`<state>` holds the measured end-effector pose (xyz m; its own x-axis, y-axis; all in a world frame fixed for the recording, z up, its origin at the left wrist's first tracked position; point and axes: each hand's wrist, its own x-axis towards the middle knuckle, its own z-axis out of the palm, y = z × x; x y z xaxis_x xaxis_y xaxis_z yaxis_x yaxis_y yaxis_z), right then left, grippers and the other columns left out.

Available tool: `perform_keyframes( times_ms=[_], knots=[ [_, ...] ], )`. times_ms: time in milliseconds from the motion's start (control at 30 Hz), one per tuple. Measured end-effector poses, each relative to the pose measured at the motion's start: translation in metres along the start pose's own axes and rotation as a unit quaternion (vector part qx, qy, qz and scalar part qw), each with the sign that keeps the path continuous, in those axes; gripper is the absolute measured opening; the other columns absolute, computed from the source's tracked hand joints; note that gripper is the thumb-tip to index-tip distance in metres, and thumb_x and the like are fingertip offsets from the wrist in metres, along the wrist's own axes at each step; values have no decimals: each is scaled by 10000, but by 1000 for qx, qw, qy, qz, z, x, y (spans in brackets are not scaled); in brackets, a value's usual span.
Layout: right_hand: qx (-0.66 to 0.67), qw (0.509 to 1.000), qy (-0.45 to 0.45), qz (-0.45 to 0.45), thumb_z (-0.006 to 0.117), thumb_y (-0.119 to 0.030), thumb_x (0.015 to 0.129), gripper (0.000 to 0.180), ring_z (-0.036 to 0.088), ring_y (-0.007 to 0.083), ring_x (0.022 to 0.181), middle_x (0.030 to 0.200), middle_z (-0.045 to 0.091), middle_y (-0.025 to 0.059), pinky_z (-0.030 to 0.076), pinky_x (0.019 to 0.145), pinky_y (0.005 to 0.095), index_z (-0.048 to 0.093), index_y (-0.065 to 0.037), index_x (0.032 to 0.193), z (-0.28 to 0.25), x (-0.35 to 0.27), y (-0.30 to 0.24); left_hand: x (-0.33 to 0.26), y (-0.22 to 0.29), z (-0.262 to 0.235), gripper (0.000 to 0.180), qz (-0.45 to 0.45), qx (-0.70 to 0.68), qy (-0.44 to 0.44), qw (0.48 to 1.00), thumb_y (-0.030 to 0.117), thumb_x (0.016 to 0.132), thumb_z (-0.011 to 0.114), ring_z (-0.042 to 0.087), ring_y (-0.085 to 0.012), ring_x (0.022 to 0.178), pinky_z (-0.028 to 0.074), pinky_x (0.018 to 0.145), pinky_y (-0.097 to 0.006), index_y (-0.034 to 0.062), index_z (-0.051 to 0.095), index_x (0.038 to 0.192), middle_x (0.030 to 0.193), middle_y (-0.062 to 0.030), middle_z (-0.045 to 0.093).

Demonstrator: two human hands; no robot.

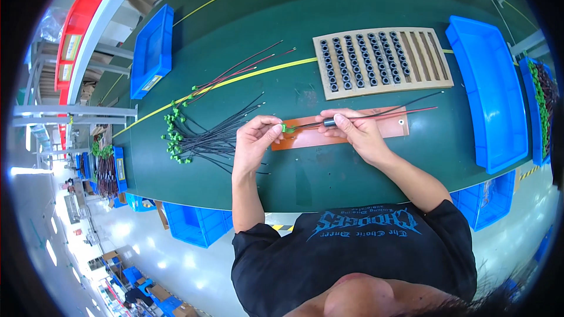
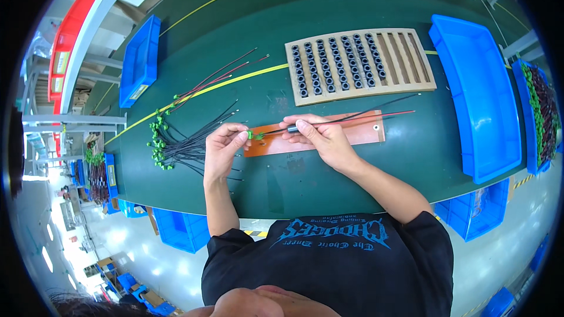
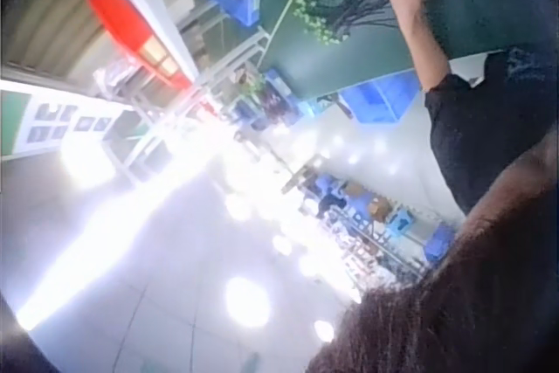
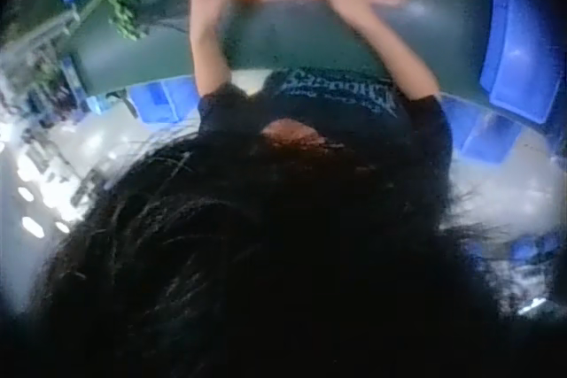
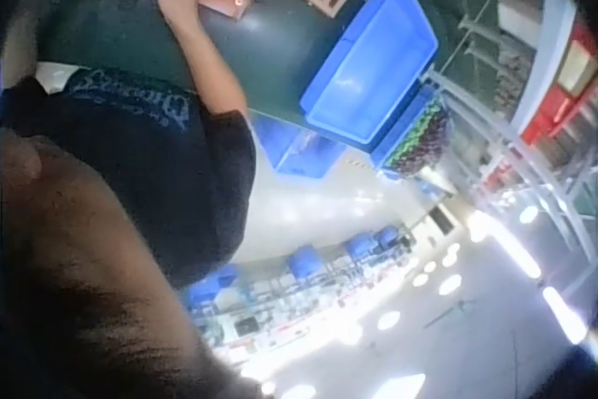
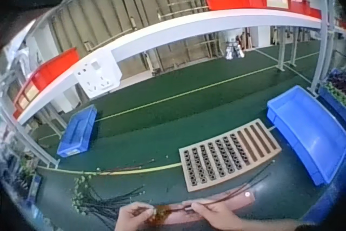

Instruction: The person assembles wire harnesses at a factory workstation. They pick up black wires with green connectors, strip the ends using a handheld tool, and insert the wires into a wooden jig with circular slots. The person then secures the wires with a black zip tie and places the finished unit into a blue bin.

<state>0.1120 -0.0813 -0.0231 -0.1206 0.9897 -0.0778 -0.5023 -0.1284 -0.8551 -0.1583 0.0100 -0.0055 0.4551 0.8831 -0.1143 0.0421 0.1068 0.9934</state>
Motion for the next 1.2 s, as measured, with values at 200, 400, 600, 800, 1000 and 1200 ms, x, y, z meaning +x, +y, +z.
perform_keyframes(
  times_ms=[200,400,600,800,1000,1200],
  knots=[
    [-4,1000,-6,17,468,-213,1116,367,679,223,1141,1296,661,152,551,1009,341,586,36,1358,6,3,21,-9,-17,-2,149,9,1,48,999,-4,964,688,675,-109,935,542,819,-251,-21,727,1107,1073,-68,717],
    [84,996,-22,1,470,-227,1113,359,689,233,1110,1275,670,171,569,986,365,602,29,1326,7,0,25,-7,-24,-2,148,67,-2,32,997,-29,972,661,686,-151,952,568,861,-283,-34,715,1109,1080,-84,679],
    [167,985,-30,40,480,-274,1108,372,690,254,1101,1238,683,184,575,965,389,617,12,1302,13,-1,24,-12,-14,-5,158,74,-61,-3,995,-44,966,656,709,-189,937,588,838,-302,-46,709,1115,1084,-100,666],
    [7,999,24,20,474,-272,1112,361,685,232,1108,1232,686,171,581,937,376,616,2,1301,11,1,35,-9,-10,3,192,34,20,20,999,-38,925,707,705,-186,951,588,846,-293,-40,725,1116,1108,-97,669],
    [18,999,39,26,454,-237,1121,346,674,192,1124,1246,683,128,580,941,332,628,17,1280,7,2,32,-7,-19,1,234,92,192,41,976,-17,873,749,680,-175,943,551,845,-303,21,765,1103,1012,-79,726],
    [-51,998,33,1,475,-214,1113,322,673,180,1097,1280,674,126,585,910,316,630,19,1272,6,-1,29,-2,-18,9,170,113,261,49,957,32,884,744,671,-223,920,537,868,-339,37,791,1046,989,-89,757]
  ],
)
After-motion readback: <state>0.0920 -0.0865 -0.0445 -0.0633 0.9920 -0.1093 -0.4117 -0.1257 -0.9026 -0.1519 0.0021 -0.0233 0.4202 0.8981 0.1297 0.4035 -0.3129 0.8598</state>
